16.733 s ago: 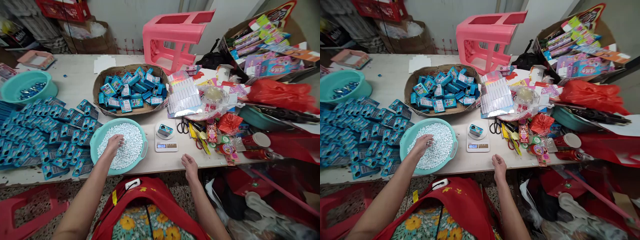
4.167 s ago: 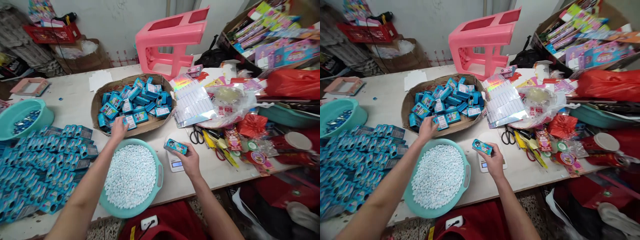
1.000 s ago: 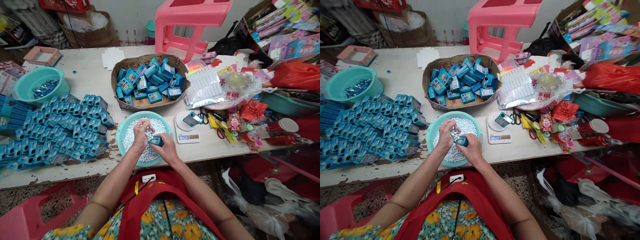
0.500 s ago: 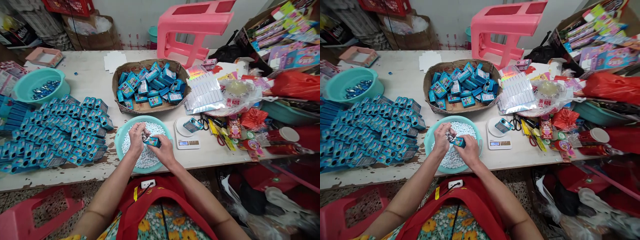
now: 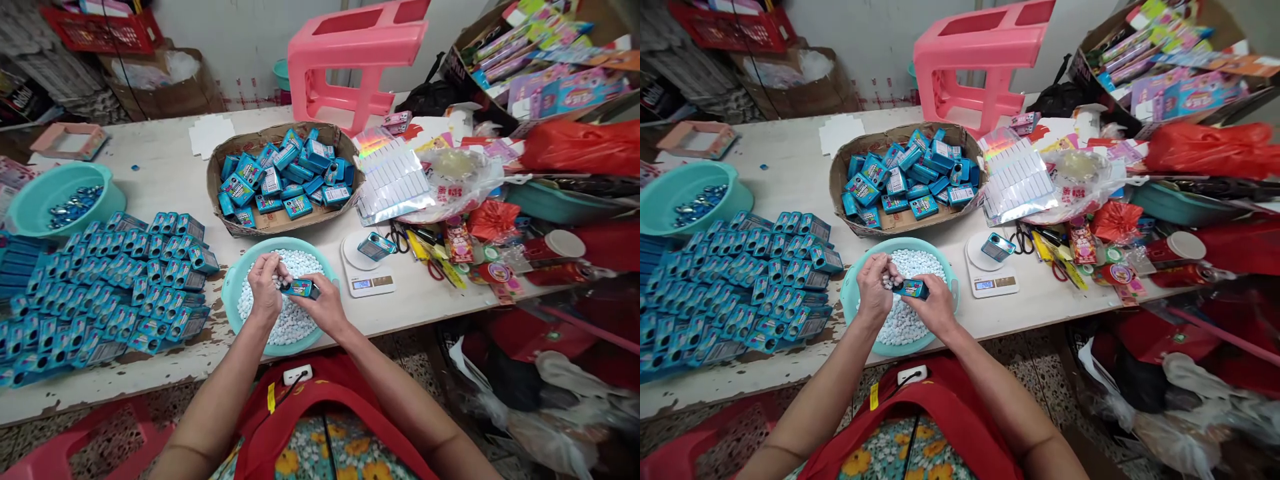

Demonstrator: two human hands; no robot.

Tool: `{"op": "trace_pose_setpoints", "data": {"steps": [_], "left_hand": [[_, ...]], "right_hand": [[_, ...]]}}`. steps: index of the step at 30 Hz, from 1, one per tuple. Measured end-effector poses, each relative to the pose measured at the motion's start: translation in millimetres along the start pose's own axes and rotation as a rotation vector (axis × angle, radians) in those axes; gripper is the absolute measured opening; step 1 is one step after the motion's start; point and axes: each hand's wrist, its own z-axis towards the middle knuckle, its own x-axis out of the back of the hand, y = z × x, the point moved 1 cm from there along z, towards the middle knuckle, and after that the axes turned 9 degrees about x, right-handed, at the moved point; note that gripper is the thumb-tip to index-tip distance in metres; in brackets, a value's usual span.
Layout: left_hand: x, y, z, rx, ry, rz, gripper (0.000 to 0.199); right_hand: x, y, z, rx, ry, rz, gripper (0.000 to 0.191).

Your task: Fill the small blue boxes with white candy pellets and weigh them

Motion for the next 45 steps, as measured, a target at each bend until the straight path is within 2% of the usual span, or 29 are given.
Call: {"op": "trace_pose_setpoints", "data": {"steps": [10,12,14,17,20,23,25,27,29,32,35,38,41,43,45], "left_hand": [[-6.8,4,-3,-0.003,-0.058,0.036,0.017],[-0.5,4,6,-0.04,-0.027,0.053,0.019],[11.4,-2,23,-0.097,0.06,0.138,0.021],[29.5,-25,54,-0.175,0.122,0.617,0.025],[33.9,-57,73,-0.188,0.039,1.008,0.023],[26.4,-81,69,-0.185,-0.051,1.33,0.031],[24.2,-87,60,-0.163,-0.153,1.564,0.032],[29.7,-88,50,-0.14,-0.232,1.646,0.029],[41.8,-87,44,-0.12,-0.22,1.594,0.024],[62.7,-83,43,-0.034,-0.035,1.199,0.015],[71.6,-76,44,0.027,0.099,0.887,0.016],[63.9,-58,37,0.103,0.096,0.668,0.024],[46.1,-33,21,0.187,0.001,0.195,0.026],[33.3,-18,12,0.176,-0.067,-0.007,0.025],[23.4,-8,8,0.12,-0.087,-0.083,0.025]], "right_hand": [[-3,9,-1,-0.046,0.067,0.07,0.035],[2,7,-1,-0.072,0.076,0.113,0.034],[11,2,-2,-0.108,0.08,0.187,0.035],[30,-5,-8,-0.151,0.102,0.306,0.041],[45,-4,-13,-0.176,0.15,0.294,0.041],[49,3,-16,-0.186,0.152,0.223,0.037],[49,8,-17,-0.204,0.148,0.215,0.038],[49,11,-17,-0.244,0.159,0.216,0.041],[47,15,-18,-0.282,0.167,0.217,0.042],[43,18,-18,-0.293,0.148,0.234,0.043],[37,18,-19,-0.273,0.117,0.223,0.042],[29,16,-18,-0.222,0.106,0.158,0.039],[18,11,-13,-0.123,0.078,0.057,0.035],[9,8,-8,-0.061,0.041,-0.003,0.032],[1,4,-3,-0.025,0.005,-0.034,0.031]]}}
